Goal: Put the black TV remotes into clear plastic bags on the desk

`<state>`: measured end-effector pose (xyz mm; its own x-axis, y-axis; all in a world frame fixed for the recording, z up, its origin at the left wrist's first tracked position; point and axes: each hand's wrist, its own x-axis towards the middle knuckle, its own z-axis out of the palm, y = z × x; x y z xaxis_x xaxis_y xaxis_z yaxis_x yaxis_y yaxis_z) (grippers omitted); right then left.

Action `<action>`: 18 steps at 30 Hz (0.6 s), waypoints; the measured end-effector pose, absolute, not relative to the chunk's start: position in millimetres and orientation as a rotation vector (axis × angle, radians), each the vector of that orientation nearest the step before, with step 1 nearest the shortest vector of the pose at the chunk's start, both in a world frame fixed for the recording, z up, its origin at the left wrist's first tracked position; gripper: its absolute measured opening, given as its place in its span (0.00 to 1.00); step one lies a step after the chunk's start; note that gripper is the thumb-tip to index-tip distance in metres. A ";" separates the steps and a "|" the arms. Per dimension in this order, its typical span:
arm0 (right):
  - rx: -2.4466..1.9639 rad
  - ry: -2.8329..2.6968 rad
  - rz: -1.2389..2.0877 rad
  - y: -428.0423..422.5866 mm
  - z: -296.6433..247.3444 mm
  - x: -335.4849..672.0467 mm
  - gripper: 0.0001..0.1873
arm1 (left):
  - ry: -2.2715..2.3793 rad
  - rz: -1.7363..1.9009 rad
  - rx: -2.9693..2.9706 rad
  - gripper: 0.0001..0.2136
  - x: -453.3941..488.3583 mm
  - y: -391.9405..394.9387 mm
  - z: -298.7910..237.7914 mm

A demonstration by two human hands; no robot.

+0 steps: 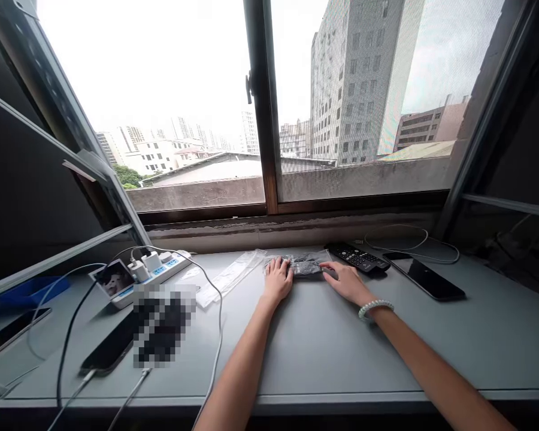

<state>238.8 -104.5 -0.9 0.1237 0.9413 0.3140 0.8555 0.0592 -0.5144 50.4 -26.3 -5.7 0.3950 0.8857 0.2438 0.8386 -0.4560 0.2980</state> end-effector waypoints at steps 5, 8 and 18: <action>-1.773 -1.712 0.197 -103.0 -2.6 239.7 0.15 | 1.515 0.595 2.476 0.18 51.1 -27.5 -5.7; -1.802 -1.642 0.194 -104.1 -1.1 241.0 0.16 | 1.467 0.657 2.418 0.17 50.6 -26.4 -3.6; -1.830 -1.396 0.001 -103.0 0.6 258.9 0.16 | 1.965 1.086 2.057 0.17 8.4 -6.1 8.3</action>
